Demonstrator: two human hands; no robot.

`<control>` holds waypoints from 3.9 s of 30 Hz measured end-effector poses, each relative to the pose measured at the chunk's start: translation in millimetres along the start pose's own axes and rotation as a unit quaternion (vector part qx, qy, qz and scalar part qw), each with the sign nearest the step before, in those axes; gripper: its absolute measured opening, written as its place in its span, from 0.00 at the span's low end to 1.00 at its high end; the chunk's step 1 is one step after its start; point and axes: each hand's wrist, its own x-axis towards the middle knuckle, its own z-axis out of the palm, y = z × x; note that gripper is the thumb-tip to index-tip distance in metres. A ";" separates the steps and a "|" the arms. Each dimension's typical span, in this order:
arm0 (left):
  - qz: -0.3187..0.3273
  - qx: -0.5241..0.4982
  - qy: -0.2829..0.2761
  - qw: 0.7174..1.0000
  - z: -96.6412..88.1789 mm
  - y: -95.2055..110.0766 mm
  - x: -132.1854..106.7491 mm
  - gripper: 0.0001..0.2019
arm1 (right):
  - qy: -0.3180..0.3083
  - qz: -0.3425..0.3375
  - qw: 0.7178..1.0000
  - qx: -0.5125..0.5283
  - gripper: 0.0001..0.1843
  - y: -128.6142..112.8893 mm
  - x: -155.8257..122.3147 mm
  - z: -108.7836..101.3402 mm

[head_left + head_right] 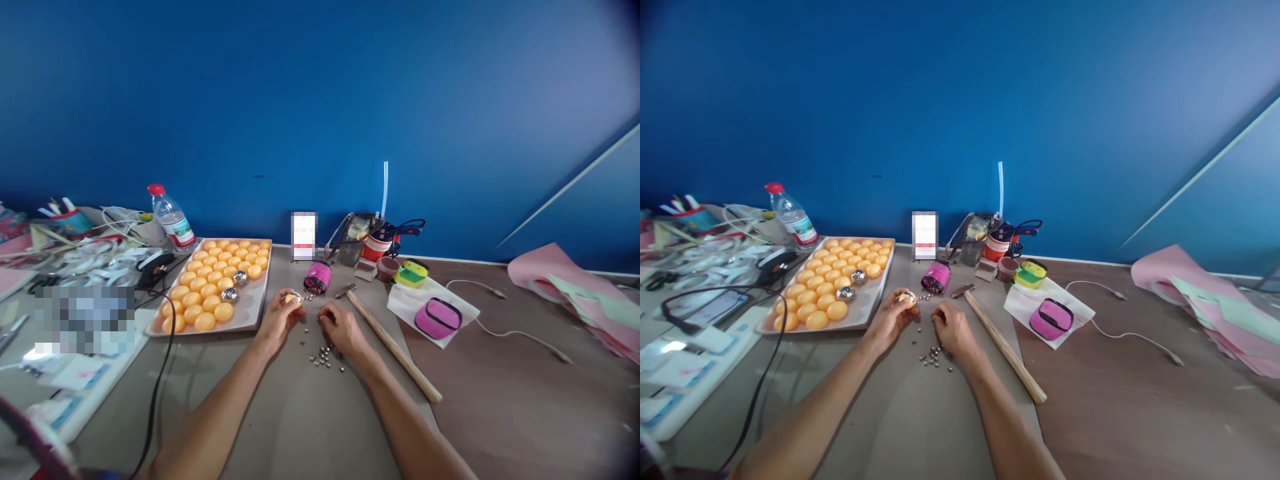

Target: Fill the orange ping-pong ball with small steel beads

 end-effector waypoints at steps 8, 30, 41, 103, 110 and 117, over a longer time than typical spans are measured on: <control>0.004 -0.048 0.003 0.999 -2.1 0.5 3.2 0.20 | 0.018 -0.012 0.999 0.024 0.04 3.3 3.4 2.6; 0.004 -0.060 -0.014 0.998 -4.0 0.1 2.3 0.12 | 0.067 0.029 0.994 0.081 0.08 -1.9 4.1 4.8; -0.002 -0.045 -0.023 0.999 0.5 0.0 0.1 0.12 | 0.036 0.126 0.958 0.254 0.07 -11.3 4.4 7.3; 0.120 0.169 -0.100 0.973 15.1 3.9 -29.6 0.20 | -0.073 0.131 0.785 0.600 0.13 -21.9 -4.1 0.8; 0.149 0.226 -0.094 0.958 13.7 4.4 -28.6 0.20 | -0.082 0.151 0.748 0.641 0.12 -22.0 -3.7 0.8; 0.191 0.303 -0.116 0.926 5.0 -1.0 -23.3 0.20 | -0.094 0.128 0.745 0.648 0.10 -17.2 -3.2 2.0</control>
